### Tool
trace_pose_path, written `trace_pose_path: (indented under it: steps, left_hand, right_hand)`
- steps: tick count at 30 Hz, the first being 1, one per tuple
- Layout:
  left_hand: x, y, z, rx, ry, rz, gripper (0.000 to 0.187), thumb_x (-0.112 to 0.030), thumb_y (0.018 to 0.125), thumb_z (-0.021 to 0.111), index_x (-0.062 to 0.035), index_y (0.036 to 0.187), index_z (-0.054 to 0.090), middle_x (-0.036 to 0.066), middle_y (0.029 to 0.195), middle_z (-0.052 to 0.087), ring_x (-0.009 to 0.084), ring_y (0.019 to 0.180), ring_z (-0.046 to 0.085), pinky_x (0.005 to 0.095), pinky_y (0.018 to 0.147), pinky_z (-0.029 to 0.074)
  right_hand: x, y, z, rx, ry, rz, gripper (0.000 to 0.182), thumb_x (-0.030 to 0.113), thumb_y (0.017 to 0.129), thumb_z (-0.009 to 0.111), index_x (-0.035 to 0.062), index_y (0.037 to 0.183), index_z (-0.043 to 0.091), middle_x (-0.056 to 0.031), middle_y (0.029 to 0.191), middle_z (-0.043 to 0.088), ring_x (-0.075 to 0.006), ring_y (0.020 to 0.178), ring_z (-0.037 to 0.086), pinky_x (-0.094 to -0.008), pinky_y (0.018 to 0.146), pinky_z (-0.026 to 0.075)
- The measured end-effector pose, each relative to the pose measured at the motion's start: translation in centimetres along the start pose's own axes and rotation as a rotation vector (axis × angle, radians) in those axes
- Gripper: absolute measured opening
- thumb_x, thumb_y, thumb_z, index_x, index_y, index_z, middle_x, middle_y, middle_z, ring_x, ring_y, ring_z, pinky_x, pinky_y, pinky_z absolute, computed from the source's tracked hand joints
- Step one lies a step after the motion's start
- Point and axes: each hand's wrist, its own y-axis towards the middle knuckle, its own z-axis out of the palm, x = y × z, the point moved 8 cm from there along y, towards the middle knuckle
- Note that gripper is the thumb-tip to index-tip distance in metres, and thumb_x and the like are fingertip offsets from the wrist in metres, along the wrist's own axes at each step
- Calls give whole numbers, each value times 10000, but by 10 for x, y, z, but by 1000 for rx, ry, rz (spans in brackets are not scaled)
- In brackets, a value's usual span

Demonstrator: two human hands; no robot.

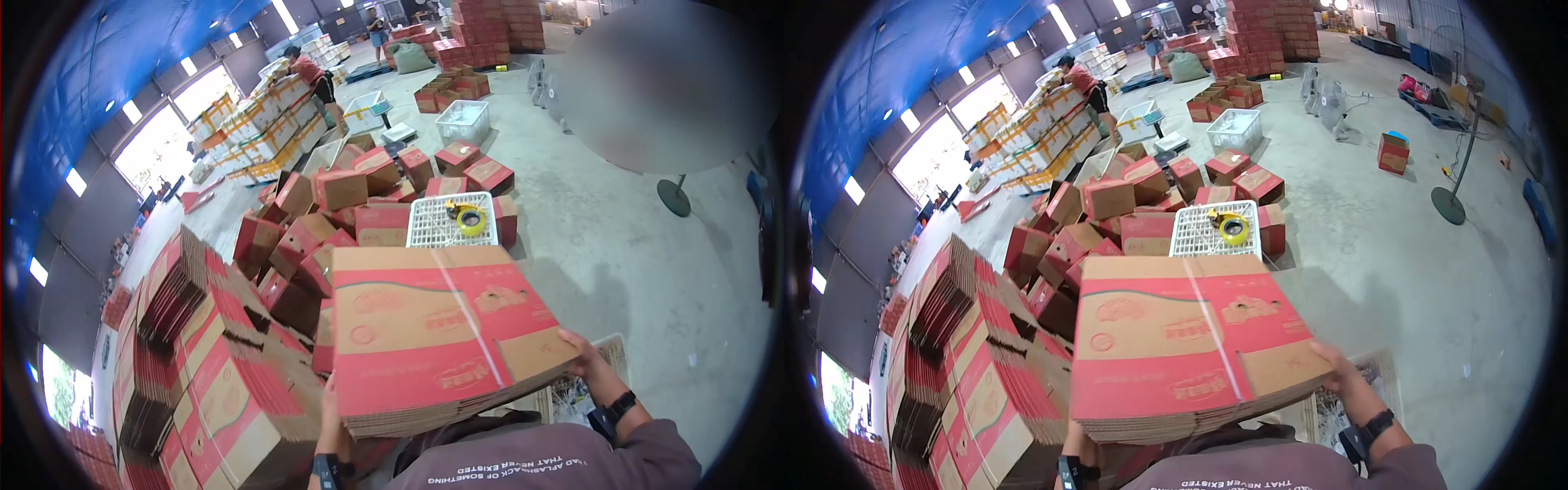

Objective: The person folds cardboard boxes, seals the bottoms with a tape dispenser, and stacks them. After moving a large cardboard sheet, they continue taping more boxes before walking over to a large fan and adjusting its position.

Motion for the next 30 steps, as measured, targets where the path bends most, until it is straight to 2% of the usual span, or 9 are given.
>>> trace_pose_path:
  steps: [3,8,12,16,19,21,23,25,30]
  left_hand:
    - [11,46,-16,-20,-36,-89,335,-161,971,479,13,1256,507,58,1051,614,125,876,595,248,729,503]
    - [-77,73,47,-226,-14,216,486,-101,945,510,-22,1391,337,97,1090,613,160,928,608,265,778,505]
    - [-84,125,98,-88,272,262,728,-63,875,605,-1,1451,164,172,1397,377,237,1250,408,326,1021,352]
    - [-100,143,131,5,186,179,755,-50,866,611,-5,1458,145,158,1425,343,246,1259,414,349,1042,339]
    - [-100,153,143,45,215,139,740,-34,869,595,-15,1460,150,164,1417,358,245,1264,412,347,1039,350]
    - [-103,152,153,6,124,105,699,-36,879,578,-23,1455,183,167,1397,395,243,1260,424,345,1045,349]
    - [-94,150,147,-62,118,62,698,-43,877,587,-18,1452,192,165,1398,393,243,1259,420,348,1050,338]
    - [-93,145,152,-134,122,67,690,-46,874,592,-9,1446,208,163,1396,401,241,1262,418,354,1057,327]
    - [-84,124,182,-304,170,50,662,-27,879,557,-15,1446,217,156,1403,399,239,1270,418,348,1065,323]
  right_hand:
    - [23,57,42,75,-3,-5,487,280,914,509,-21,1293,454,-112,1219,572,-207,1117,558,-329,960,433]
    - [9,189,25,127,-271,173,518,298,899,568,8,1312,451,-90,1241,559,-180,1108,551,-310,958,414]
    - [21,242,40,-37,-693,338,672,363,860,644,80,1400,362,-77,1277,537,-195,1173,504,-387,955,413]
    - [2,298,61,212,-821,372,773,447,853,633,108,1448,275,-32,1222,534,-147,1075,511,-391,846,450]
    - [41,321,69,202,-850,369,640,465,849,630,146,1362,419,-23,1143,565,-135,995,525,-351,768,468]
    - [55,370,39,245,-979,121,558,415,841,658,96,1271,500,-60,1157,568,-183,1033,531,-351,848,464]
    - [92,411,-1,62,-1246,10,657,366,814,685,19,1318,446,-171,1270,531,-259,1137,531,-354,939,440]
    - [127,450,-36,-110,-1420,53,730,384,770,696,18,1340,425,-220,1297,499,-322,1176,511,-382,975,424]
    - [191,519,-56,-150,-1718,111,698,399,751,662,3,1288,457,-247,1227,527,-386,1116,538,-428,950,441]
